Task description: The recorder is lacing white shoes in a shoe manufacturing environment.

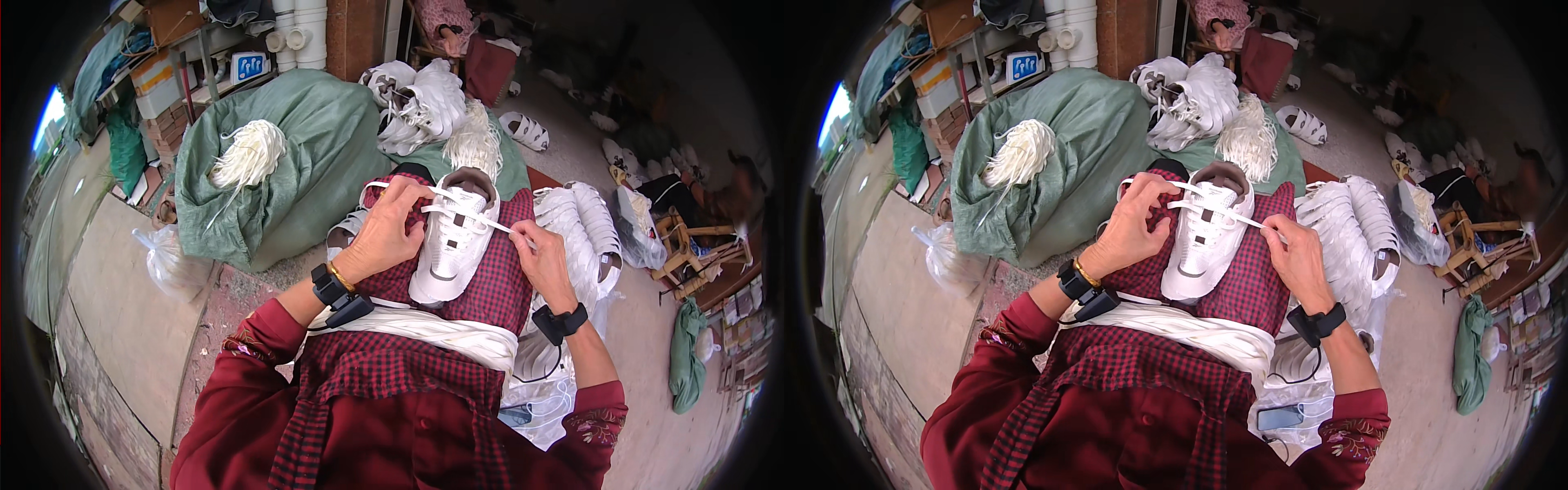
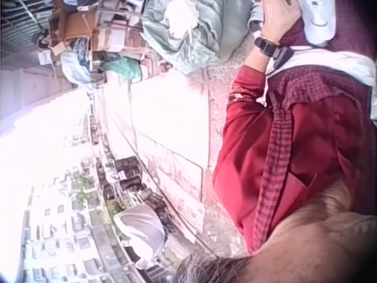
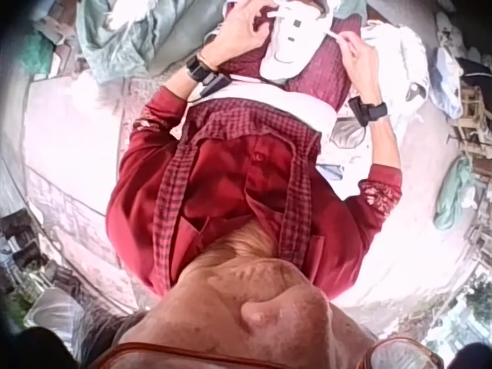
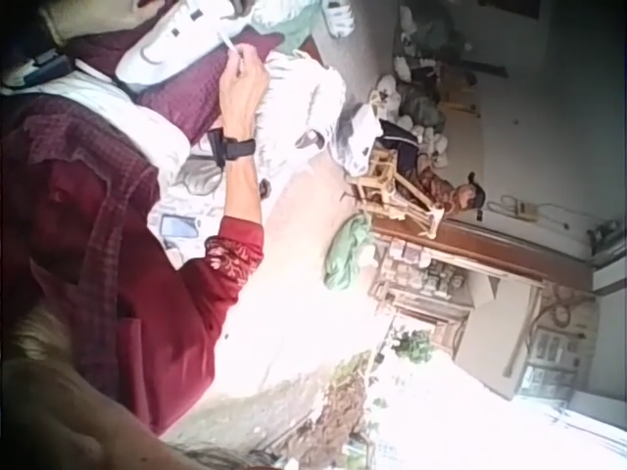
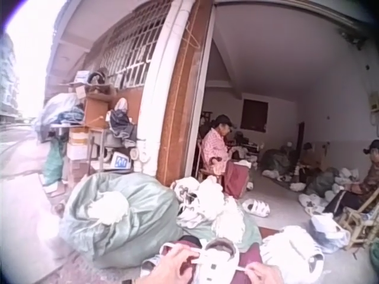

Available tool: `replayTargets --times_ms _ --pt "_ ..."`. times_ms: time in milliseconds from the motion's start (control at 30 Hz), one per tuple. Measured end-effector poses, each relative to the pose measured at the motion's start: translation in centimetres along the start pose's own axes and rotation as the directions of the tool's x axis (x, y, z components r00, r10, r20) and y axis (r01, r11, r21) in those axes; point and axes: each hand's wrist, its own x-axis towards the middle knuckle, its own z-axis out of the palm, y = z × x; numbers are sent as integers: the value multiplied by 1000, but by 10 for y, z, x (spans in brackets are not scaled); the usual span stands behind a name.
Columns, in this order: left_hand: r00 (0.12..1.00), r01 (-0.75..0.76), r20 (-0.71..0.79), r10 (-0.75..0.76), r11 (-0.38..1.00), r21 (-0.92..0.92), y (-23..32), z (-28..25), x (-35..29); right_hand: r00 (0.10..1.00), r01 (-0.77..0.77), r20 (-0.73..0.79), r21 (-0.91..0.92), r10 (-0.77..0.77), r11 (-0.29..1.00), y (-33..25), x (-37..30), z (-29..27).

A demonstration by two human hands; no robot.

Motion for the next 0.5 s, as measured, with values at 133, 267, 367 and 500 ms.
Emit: replayTargets --times_ms 133,267,367,500 --pt "998 -64 -10 66 990 128 -17 -12 7 995 -3 -101 -32 -1 999 17 4 -15" --pt "996 -82 38 78 987 135 -34 -3 20 989 19 -144 -66 -28 998 23 8 -15" --pt "991 -73 112 68 997 39 -38 5 27 991 19 -132 -83 -29 996 20 10 -18" --pt "977 -125 173 129 992 -33 -46 7 29 991 -44 -134 -160 23 986 32 7 -34"
